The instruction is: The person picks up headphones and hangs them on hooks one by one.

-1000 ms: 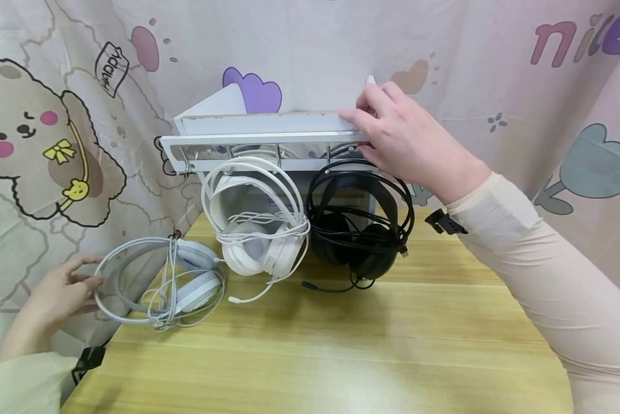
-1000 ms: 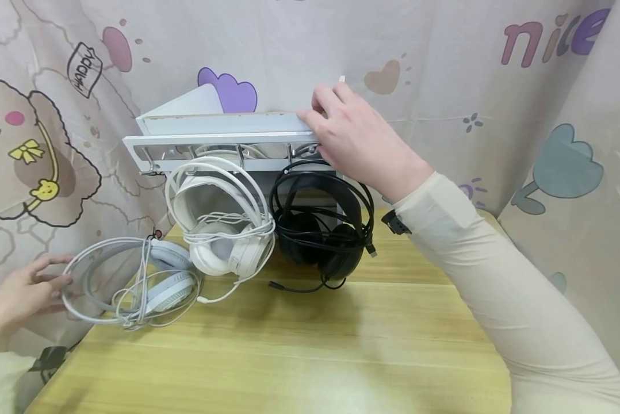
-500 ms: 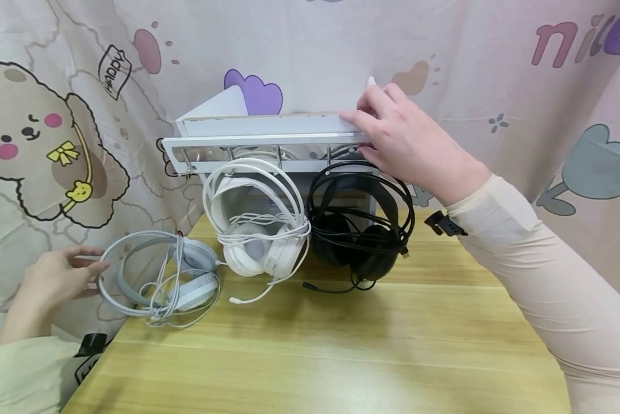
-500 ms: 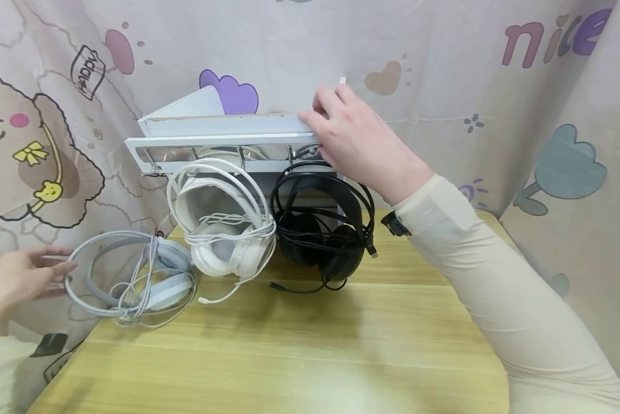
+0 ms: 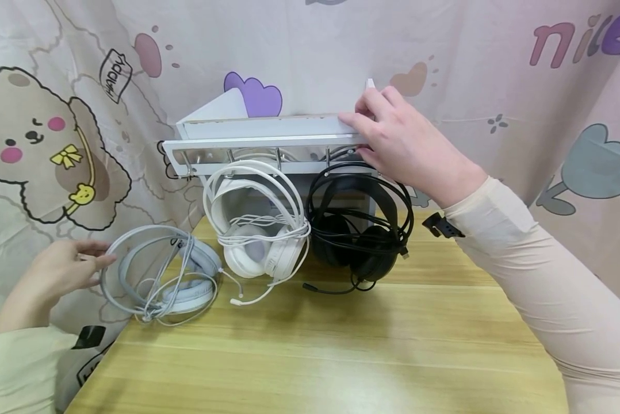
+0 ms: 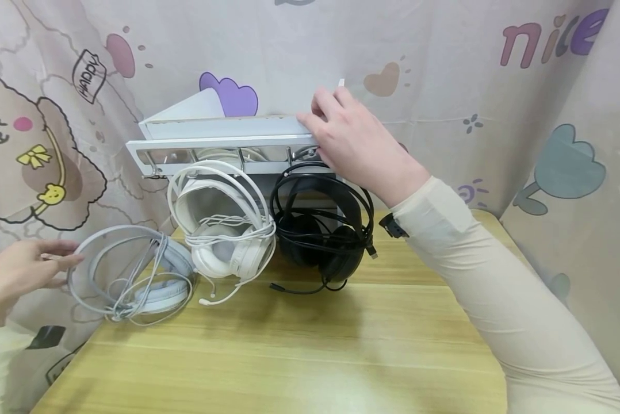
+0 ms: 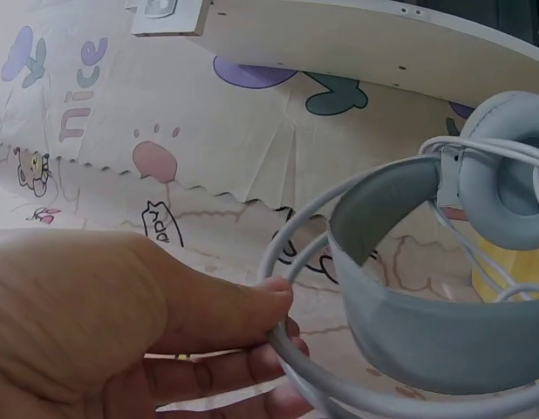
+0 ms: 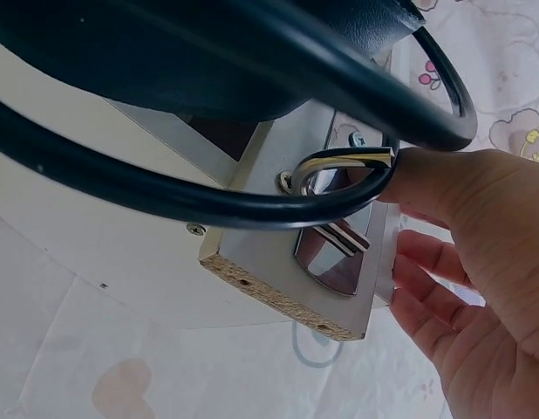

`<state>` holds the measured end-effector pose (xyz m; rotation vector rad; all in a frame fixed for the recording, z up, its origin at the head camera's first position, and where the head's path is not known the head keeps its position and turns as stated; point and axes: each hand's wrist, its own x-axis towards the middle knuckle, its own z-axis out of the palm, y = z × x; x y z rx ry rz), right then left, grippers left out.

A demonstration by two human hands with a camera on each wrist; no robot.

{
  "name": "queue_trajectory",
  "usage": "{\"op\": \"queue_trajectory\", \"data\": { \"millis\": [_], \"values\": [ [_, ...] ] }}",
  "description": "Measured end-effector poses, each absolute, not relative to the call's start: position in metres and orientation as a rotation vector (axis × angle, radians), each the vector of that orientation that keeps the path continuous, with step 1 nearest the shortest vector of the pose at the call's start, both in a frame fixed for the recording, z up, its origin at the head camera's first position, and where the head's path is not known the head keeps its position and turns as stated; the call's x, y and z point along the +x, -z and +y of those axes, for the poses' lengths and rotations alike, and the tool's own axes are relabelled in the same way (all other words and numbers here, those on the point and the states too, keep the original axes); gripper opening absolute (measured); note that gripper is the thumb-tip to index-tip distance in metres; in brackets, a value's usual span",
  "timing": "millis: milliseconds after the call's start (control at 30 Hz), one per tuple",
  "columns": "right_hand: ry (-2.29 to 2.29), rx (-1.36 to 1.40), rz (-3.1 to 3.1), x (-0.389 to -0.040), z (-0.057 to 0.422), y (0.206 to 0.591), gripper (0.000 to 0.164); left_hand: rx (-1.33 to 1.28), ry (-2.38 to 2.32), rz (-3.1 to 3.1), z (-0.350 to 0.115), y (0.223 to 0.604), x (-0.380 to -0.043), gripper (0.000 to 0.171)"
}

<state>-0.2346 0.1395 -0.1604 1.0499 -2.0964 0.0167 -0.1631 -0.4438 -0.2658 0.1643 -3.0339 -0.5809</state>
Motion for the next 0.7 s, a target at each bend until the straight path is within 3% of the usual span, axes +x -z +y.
{"op": "queue_trajectory", "data": {
  "millis": [700],
  "values": [
    [-0.015,1.023,-2.117,-0.233,0.138,0.161,0.051,-0.022,0.357,-2.868,-0.427,0.257,-0.177,0.037]
  ]
}}
